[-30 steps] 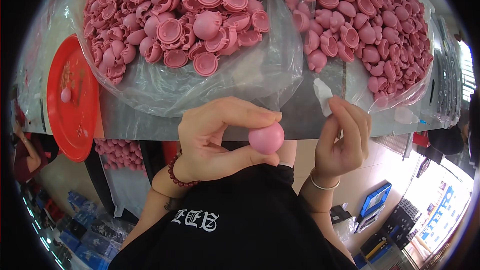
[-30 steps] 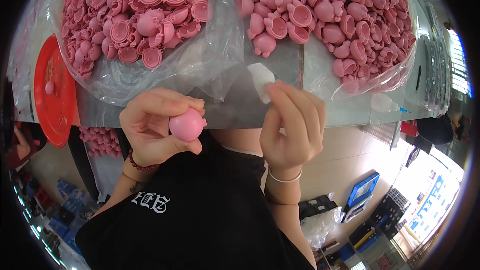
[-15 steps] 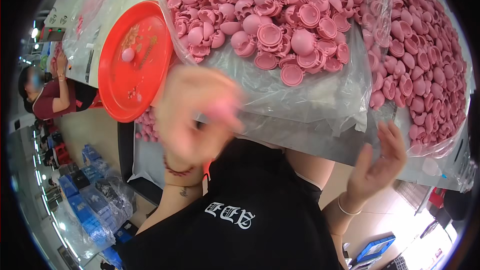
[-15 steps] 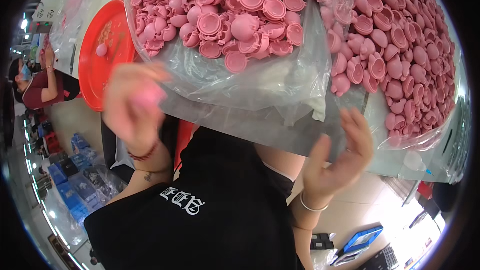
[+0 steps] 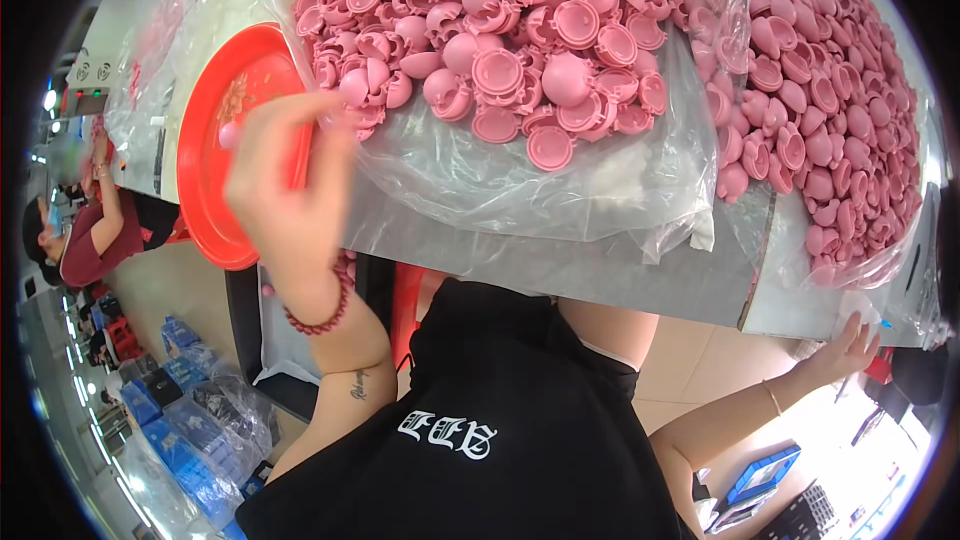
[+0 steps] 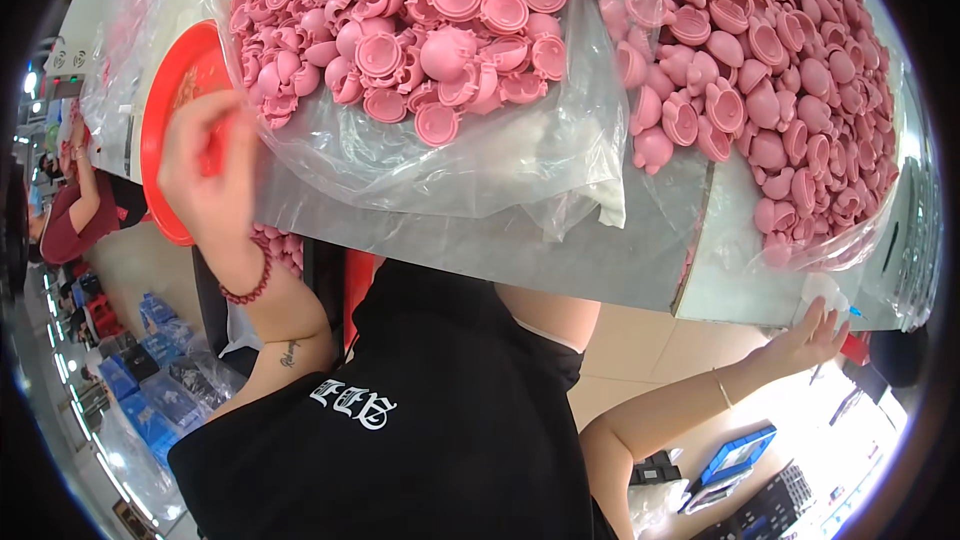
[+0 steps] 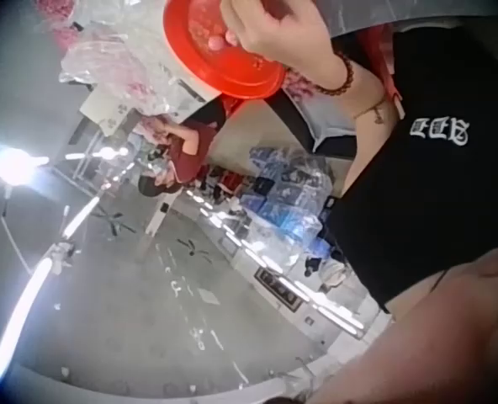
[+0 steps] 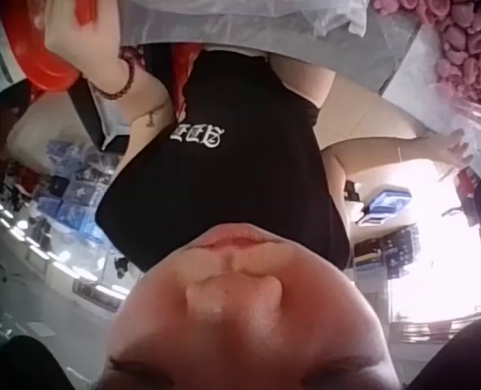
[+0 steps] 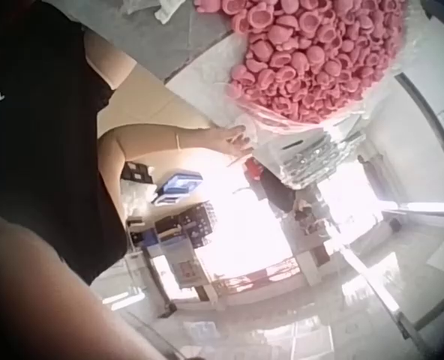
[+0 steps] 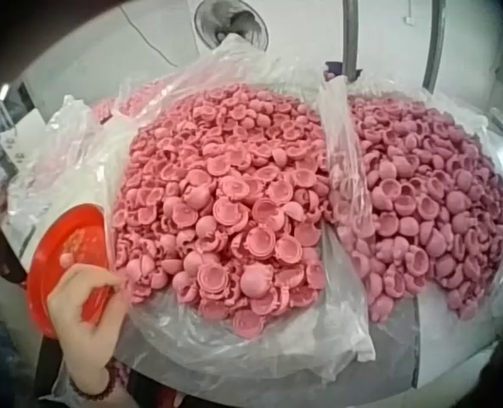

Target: Assembling small pink plastic toy components by applying glue from a bottle and joining parts together.

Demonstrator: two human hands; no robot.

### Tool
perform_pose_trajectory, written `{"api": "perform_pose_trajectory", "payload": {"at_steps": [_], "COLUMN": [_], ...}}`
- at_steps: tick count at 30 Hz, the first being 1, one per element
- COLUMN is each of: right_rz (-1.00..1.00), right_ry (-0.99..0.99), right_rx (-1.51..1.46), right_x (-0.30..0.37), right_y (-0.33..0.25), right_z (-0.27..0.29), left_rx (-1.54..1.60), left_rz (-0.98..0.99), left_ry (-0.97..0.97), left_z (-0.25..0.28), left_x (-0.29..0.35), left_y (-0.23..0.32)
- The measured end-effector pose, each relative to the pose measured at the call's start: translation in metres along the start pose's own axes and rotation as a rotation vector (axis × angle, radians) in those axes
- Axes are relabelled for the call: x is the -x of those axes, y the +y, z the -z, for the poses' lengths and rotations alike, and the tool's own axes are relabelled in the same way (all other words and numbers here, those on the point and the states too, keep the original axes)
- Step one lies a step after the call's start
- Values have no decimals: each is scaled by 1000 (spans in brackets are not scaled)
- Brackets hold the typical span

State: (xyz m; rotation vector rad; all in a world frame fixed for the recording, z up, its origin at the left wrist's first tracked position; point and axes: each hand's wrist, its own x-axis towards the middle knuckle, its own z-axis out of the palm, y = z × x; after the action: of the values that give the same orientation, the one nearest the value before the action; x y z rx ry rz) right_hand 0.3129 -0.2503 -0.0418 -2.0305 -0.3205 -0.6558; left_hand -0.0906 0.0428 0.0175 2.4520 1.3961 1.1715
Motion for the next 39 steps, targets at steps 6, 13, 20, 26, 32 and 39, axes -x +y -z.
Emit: {"api": "perform_pose_trajectory", "payload": {"at_steps": [6,13,20,26,32,39], "right_rz": [-71,-38,-5,-271,-258,352], "right_ry": [-214,-151,-1119,-1069,-984,-826], "right_rx": [28,-374,-1164,-1279,-1014,-1280], "right_x": [-7,46,136,145,139,107], "right_y": [-7,-85,-163,-164,-167,-148], "right_z": [-9,-4,-16,-23,-21,-28], "left_rx": [157,402,1091,1718,1905,1740], "left_rz": [-189,-45,-91,508,592,721], "left_ry": [-223,-249,-551,-835,-849,-785], "left_z": [-51,-45,-45,-59,-59,-57], "left_x": [8,19,38,53,61,58], "left_y": [31,41,72,104,102,114]}}
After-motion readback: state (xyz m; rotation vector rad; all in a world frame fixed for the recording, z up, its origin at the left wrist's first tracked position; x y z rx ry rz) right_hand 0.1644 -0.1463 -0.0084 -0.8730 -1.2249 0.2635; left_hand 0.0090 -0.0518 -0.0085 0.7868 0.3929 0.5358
